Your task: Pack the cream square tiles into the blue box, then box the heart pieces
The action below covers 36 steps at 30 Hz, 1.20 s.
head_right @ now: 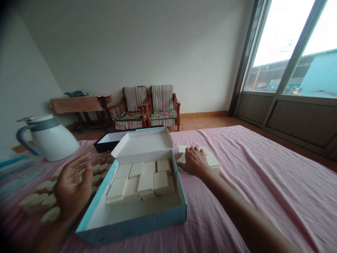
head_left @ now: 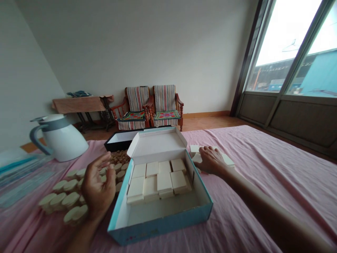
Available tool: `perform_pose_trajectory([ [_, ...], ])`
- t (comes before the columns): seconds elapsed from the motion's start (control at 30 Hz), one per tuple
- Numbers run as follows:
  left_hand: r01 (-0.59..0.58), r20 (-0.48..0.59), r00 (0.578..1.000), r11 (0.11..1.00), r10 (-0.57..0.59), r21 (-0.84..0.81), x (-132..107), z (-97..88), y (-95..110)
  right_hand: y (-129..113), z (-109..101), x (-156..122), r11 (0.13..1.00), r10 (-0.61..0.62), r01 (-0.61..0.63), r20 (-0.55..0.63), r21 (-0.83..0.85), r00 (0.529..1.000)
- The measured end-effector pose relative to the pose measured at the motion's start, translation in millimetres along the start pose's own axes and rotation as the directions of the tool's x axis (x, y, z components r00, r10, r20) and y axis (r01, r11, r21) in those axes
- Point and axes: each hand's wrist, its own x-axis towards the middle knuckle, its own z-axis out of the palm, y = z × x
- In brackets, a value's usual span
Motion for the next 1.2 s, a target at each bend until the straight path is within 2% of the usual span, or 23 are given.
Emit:
perform_pose_trajectory([
  [0.3,0.031,0.062,0.998,1.0,-0.031,0.001,-2.6,-6.3,-3.4,3.0,4.3,4.3,0.998,-0.052,0.054,0.1,-0.023,0.994],
  [0.43,0.024,0.037,0.999,1.0,-0.024,0.005,-2.8,-6.7,-4.0,-4.2,6.0,6.1,0.994,-0.082,0.089,0.113,-0.057,0.99],
  [0.7,0.034,-0.018,0.999,0.999,-0.034,-0.017,-0.1,-10.1,-5.4,-22.6,-6.7,0.9,0.987,-0.028,0.053,0.167,-0.148,0.986],
  [1.0,0.003,-0.037,0.999,0.996,-0.006,-0.092,1.1,-11.4,-2.0,-22.2,-4.4,0.8,0.987,-0.023,0.063,0.256,-0.148,0.966],
  [1.2,0.004,-0.034,0.999,0.993,-0.008,-0.116,1.5,-11.9,-0.8,-20.2,-6.9,-2.5,0.985,-0.083,0.124,0.299,-0.122,0.951],
])
